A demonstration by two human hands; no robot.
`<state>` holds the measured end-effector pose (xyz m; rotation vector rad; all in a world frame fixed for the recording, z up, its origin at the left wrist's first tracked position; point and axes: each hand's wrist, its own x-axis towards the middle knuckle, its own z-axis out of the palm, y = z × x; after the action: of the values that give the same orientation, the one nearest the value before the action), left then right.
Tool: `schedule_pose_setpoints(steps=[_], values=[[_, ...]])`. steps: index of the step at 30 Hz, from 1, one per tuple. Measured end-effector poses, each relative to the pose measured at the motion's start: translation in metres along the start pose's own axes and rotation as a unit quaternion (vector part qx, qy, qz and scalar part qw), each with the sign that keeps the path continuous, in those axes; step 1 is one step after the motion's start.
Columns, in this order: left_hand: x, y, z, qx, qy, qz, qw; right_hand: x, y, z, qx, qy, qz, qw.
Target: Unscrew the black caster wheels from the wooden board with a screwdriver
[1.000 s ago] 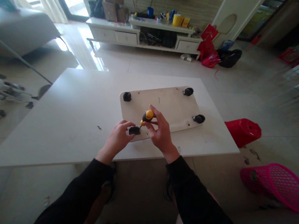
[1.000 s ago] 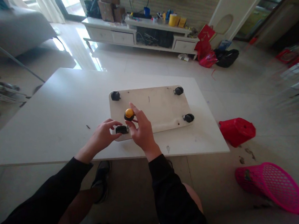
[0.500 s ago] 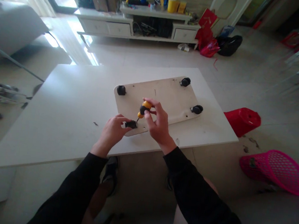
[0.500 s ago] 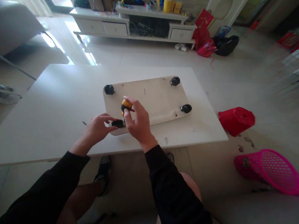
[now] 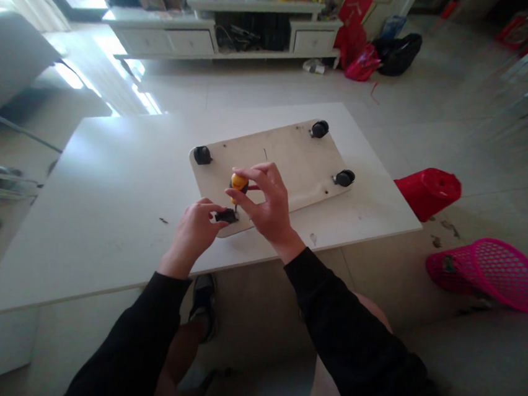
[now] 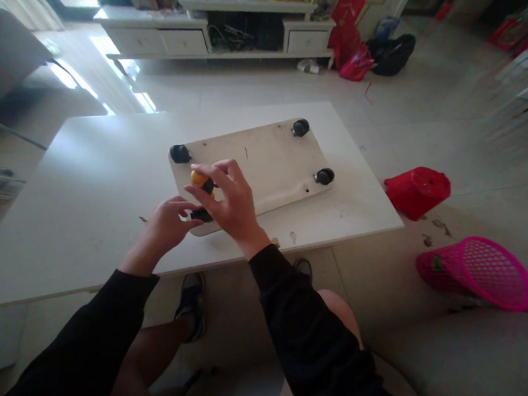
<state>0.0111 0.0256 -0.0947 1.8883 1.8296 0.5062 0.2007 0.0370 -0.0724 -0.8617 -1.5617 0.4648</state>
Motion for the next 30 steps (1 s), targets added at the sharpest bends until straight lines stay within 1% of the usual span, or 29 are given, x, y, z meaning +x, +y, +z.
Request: schedule_pose_setpoints(steps=[2,7,12,17,23,27,30], values=[[-0.0001,-0.0013,0.0005,-0.004,0.000,-0.001,1.000,0.0010,0.0010,0.0013,-0.007,0.007,0.007,1.000],[0.0001,-0.0048,0.0032,-0.004,0.005,0.005,1.000,0.0028,0.0029,0.0016,-0.010,-0.018,-0.017,1.000],[0.0000,-0.0055,0.0041,-0.007,0.011,0.011,1.000,0.0049,-0.0016,-0.0011,-0.028,0.000,-0.002,1.000],[0.0006,-0.0061,0.0036,-0.012,0.005,0.012,1.000,0.0029,-0.0019,-0.0044,-0.024,-0.014,-0.030,0.999],[0.0008,-0.0094,0.0052,-0.009,0.012,0.024,1.000,0.0036,-0.0022,-0.0032,-0.049,-0.015,0.008,0.999],[0.0001,-0.0094,0.0048,-0.016,0.016,0.023,0.999,0.0044,-0.0032,-0.0032,-0.039,-0.018,-0.021,0.999],[0.0003,-0.0096,0.0044,-0.018,0.009,0.019,1.000,0.0038,-0.0035,-0.0037,-0.040,-0.007,-0.022,0.999]])
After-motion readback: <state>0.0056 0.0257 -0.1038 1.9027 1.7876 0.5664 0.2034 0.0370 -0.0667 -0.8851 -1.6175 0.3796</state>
